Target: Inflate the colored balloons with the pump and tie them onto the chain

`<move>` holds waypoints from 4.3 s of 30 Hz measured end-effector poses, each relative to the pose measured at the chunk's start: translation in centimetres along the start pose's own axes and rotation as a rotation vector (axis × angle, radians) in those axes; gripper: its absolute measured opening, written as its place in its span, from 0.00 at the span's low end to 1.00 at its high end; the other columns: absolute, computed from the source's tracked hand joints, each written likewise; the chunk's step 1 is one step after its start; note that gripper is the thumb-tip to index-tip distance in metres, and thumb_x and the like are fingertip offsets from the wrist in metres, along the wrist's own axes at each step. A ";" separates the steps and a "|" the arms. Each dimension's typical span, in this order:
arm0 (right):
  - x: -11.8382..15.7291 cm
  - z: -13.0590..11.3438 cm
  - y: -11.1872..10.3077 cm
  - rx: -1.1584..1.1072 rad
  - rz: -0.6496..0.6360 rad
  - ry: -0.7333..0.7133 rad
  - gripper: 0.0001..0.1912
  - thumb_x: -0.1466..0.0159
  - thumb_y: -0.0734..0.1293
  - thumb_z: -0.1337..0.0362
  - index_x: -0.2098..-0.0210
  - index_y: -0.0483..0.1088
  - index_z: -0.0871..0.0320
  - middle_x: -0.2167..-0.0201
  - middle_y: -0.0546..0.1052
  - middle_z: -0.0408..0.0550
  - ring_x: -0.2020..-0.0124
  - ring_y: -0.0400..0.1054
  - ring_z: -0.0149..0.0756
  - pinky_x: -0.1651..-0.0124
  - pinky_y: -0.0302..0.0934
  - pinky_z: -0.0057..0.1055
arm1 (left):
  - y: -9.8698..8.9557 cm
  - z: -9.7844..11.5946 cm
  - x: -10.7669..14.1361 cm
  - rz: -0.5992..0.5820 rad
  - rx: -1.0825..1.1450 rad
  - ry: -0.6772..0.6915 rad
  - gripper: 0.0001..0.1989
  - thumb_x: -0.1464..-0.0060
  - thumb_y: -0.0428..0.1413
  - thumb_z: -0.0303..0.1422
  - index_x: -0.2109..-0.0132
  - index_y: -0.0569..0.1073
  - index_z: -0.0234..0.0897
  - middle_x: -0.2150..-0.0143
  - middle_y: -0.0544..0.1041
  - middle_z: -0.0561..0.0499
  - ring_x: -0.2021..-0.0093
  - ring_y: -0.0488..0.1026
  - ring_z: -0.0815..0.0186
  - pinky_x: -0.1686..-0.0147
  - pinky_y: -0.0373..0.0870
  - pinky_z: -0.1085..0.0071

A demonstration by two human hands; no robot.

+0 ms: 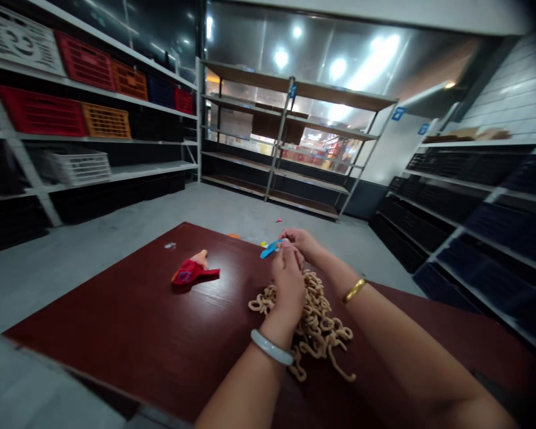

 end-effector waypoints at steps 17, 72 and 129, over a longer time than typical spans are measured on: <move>15.8 3.9 -10.4 0.259 0.259 -0.036 0.16 0.44 0.69 0.61 0.57 0.68 0.56 0.60 0.76 0.46 0.60 0.70 0.34 0.56 0.62 0.31 | 4.4 -6.0 3.6 -0.191 0.253 -0.462 0.06 0.43 0.55 0.30 0.63 0.74 0.31 0.64 0.78 0.45 0.65 0.77 0.66 0.62 0.74 0.69; 22.3 5.3 -11.4 0.936 0.235 0.078 0.22 0.40 0.63 0.46 0.54 0.63 0.55 0.59 0.75 0.49 0.60 0.72 0.43 0.66 0.58 0.34 | 5.0 -7.9 4.8 -0.304 -0.146 -0.256 0.16 0.52 0.62 0.41 0.62 0.75 0.33 0.57 0.79 0.43 0.55 0.75 0.60 0.58 0.71 0.67; 22.5 5.1 -11.9 0.771 0.142 0.078 0.22 0.41 0.65 0.45 0.56 0.67 0.54 0.62 0.77 0.47 0.61 0.72 0.42 0.66 0.55 0.31 | 6.6 -7.1 6.2 -0.429 -0.109 -0.215 0.12 0.46 0.57 0.37 0.58 0.77 0.34 0.50 0.76 0.41 0.44 0.69 0.54 0.49 0.67 0.61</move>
Point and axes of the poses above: each hand's wrist, its own x-axis away from the middle knuckle, its own y-axis out of the palm, z = x × y, the point moved 7 cm from there along -x, towards the middle knuckle
